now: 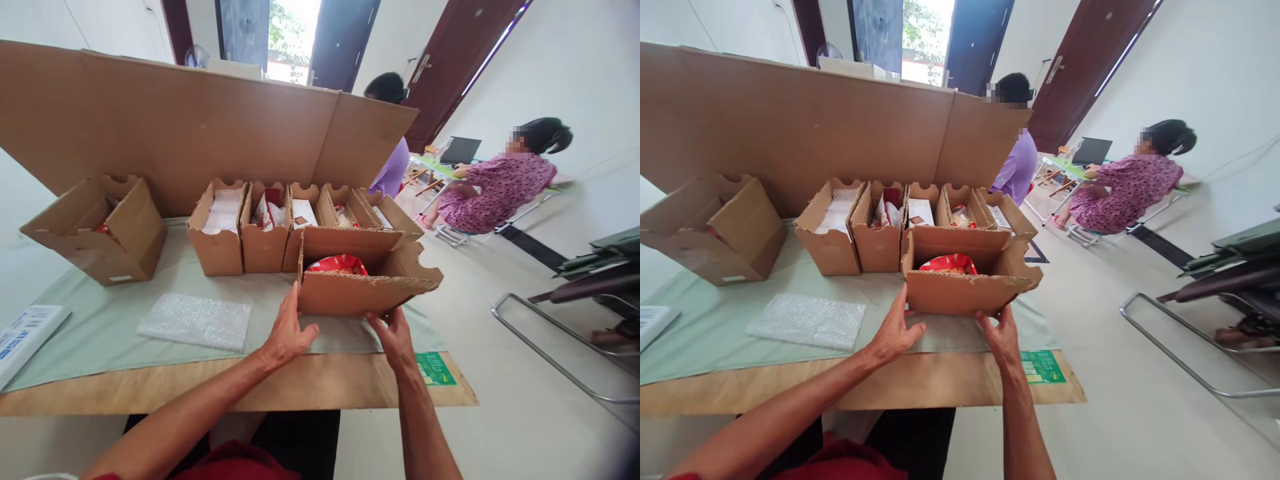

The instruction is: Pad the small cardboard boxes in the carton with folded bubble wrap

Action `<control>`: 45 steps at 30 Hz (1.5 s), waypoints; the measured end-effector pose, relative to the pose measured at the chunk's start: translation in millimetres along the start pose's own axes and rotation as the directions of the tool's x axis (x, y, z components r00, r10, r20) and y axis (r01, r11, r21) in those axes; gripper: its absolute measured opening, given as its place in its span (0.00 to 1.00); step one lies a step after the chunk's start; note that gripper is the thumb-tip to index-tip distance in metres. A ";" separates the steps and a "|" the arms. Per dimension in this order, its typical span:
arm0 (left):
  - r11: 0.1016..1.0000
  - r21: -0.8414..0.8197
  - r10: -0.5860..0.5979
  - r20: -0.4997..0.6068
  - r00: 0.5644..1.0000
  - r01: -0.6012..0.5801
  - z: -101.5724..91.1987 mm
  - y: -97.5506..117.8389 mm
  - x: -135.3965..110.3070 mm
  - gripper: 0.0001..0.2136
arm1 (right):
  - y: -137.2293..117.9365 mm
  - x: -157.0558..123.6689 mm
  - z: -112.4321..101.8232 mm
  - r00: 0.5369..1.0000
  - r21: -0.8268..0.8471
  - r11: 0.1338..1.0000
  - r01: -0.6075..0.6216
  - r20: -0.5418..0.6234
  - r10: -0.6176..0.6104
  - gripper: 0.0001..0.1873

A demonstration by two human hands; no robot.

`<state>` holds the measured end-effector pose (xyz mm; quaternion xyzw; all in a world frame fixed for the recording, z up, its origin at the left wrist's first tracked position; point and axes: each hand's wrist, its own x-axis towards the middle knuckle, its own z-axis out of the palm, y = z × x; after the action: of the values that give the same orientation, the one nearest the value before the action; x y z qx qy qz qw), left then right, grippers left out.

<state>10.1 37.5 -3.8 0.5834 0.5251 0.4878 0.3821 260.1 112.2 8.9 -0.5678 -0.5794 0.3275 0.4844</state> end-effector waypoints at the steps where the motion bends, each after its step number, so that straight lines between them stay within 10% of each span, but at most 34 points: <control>1: 1.000 0.012 -0.001 0.033 0.999 0.000 4.8 3.3 6.4 0.49 | 0.4 8.7 -5.2 1.000 -0.019 1.000 -0.004 -0.027 0.004 0.33; 6: 0.996 0.085 -0.019 0.117 0.993 0.009 -14.2 10.6 4.4 0.44 | 7.2 11.3 -15.5 0.989 -0.122 0.989 -0.080 -0.130 0.064 0.35; 11: 0.915 0.404 0.086 -0.214 0.973 0.008 -113.2 -0.3 -66.8 0.21 | -2.6 -67.7 6.2 0.949 -0.276 0.961 0.032 -0.293 -0.115 0.27; 14: 0.835 0.489 0.016 -0.480 0.877 0.252 -172.5 -7.5 -103.7 0.14 | -26.9 -104.7 55.2 0.964 -0.191 0.950 0.246 0.148 -0.219 0.17; 17: 0.788 0.499 -0.031 -0.553 0.832 0.361 -200.6 -14.5 -118.8 0.13 | -52.8 -106.4 125.1 0.778 -0.025 0.869 0.494 0.459 -0.429 0.13; 21: 0.802 0.500 -0.017 -0.526 0.850 0.325 -201.7 -23.4 -119.1 0.10 | -70.0 -83.4 207.2 0.673 -0.132 0.760 0.636 0.577 -0.463 0.13; 25: 0.832 0.453 -0.031 -0.541 0.840 0.322 -203.4 -24.3 -123.7 0.10 | -72.6 -81.4 237.3 0.616 -0.145 0.721 0.678 0.647 -0.449 0.06; 31: 0.896 0.198 -0.250 -0.516 0.819 0.398 -212.9 0.0 -131.3 0.16 | -96.9 -103.1 216.9 0.619 -0.057 0.713 0.698 0.548 -0.563 0.08; 36: 0.825 -0.261 -0.561 -0.260 0.786 0.502 -196.8 6.7 -128.3 0.26 | -111.7 -124.9 194.8 0.475 0.112 0.608 0.786 0.521 -0.710 0.12; 40: 0.812 -0.293 -0.578 -0.291 0.762 0.505 -182.5 6.8 -129.3 0.19 | -117.5 -135.0 170.4 0.403 0.192 0.690 0.698 0.691 -0.601 0.15; 45: 0.874 -0.161 -0.485 -0.252 0.837 0.458 -163.3 18.6 -119.0 0.16 | -126.3 -137.2 159.8 0.422 0.180 0.773 0.608 0.751 -0.508 0.30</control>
<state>-140.6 -93.5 32.0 0.3408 0.6785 0.4814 0.4379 52.3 -12.1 49.8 -0.1757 -0.9001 0.3205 0.2372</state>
